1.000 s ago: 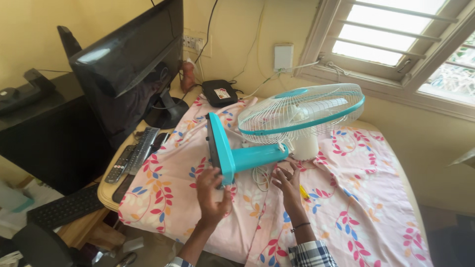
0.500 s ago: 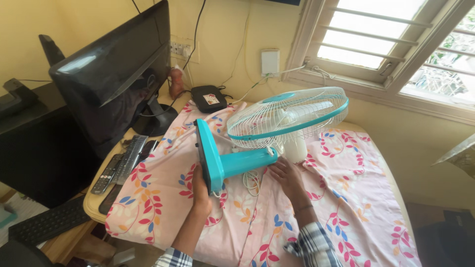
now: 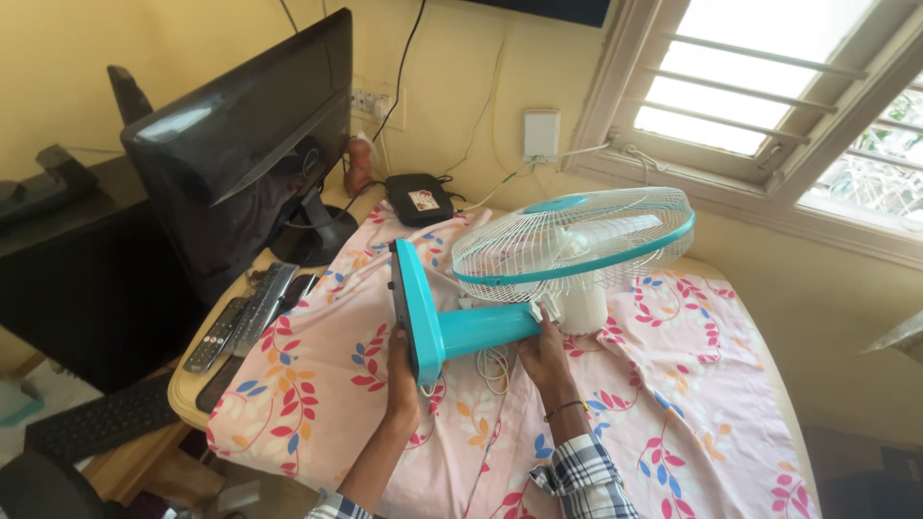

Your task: The person uses a screwdriver to loosen screws on the front grill of a teal LG table fan, then removes the grill and sets it aside. The fan remains on a floral-patterned cloth on a desk.

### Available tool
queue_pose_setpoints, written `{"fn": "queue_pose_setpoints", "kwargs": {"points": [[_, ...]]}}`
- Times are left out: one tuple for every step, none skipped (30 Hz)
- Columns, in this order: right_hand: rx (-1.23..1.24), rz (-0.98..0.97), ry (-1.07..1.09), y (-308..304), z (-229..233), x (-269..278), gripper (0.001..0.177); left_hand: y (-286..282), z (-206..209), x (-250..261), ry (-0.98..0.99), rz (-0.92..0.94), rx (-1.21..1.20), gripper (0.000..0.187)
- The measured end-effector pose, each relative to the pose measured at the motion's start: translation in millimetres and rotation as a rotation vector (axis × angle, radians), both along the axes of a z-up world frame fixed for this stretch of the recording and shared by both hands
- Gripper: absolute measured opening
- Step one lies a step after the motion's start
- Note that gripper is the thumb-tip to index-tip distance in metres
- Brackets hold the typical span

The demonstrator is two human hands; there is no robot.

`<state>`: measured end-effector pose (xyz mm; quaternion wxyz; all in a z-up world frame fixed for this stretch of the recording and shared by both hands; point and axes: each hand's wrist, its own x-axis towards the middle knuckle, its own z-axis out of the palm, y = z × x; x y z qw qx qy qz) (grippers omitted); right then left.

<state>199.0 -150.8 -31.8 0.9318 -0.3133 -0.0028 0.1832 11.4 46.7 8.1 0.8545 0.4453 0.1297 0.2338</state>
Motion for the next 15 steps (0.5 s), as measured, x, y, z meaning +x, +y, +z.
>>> {"fn": "queue_pose_setpoints", "kwargs": {"points": [[-0.003,0.001,-0.028,-3,-5,-1,0.031,-2,-3,-1,0.013,0.008,0.012,0.058],[-0.005,0.009,-0.063,-2,-6,3,0.032,-1,-3,0,0.019,0.025,0.024,0.058],[-0.021,0.024,-0.096,-2,-5,10,0.031,-1,-4,1,0.026,0.041,0.037,0.057],[-0.033,0.032,-0.115,-7,-9,10,0.031,0,-7,0,0.015,0.029,0.025,0.058],[-0.044,0.039,-0.134,-10,-13,9,0.031,0,-8,1,0.003,0.017,0.013,0.059],[-0.022,0.055,-0.168,-13,-14,10,0.029,-2,-9,3,-0.014,0.0,0.001,0.061],[0.0,0.071,-0.202,-16,-15,11,0.028,-4,-10,3,0.017,0.0,-0.023,0.06],[0.023,0.078,-0.232,-20,-16,8,0.026,-8,-11,2,0.052,-0.008,-0.047,0.061],[-0.008,0.072,-0.225,-24,-16,6,0.027,-12,-11,2,0.087,-0.016,-0.071,0.062],[-0.036,0.061,-0.217,-27,-13,6,0.028,-16,-10,4,0.066,-0.005,-0.045,0.064],[-0.063,0.052,-0.21,-30,-10,5,0.029,-20,-8,5,0.044,0.005,-0.019,0.065],[-0.063,0.033,-0.193,-32,-4,5,0.028,-23,-4,9,0.017,0.013,0.007,0.067],[-0.062,0.015,-0.175,-34,2,3,0.028,-25,-1,11,0.014,0.001,0.024,0.068],[-0.062,-0.001,-0.159,-36,8,2,0.028,-26,2,13,0.01,-0.009,0.041,0.068],[-0.081,-0.012,-0.158,-39,14,0,0.029,-28,5,14,0.006,-0.018,0.057,0.069]]}}
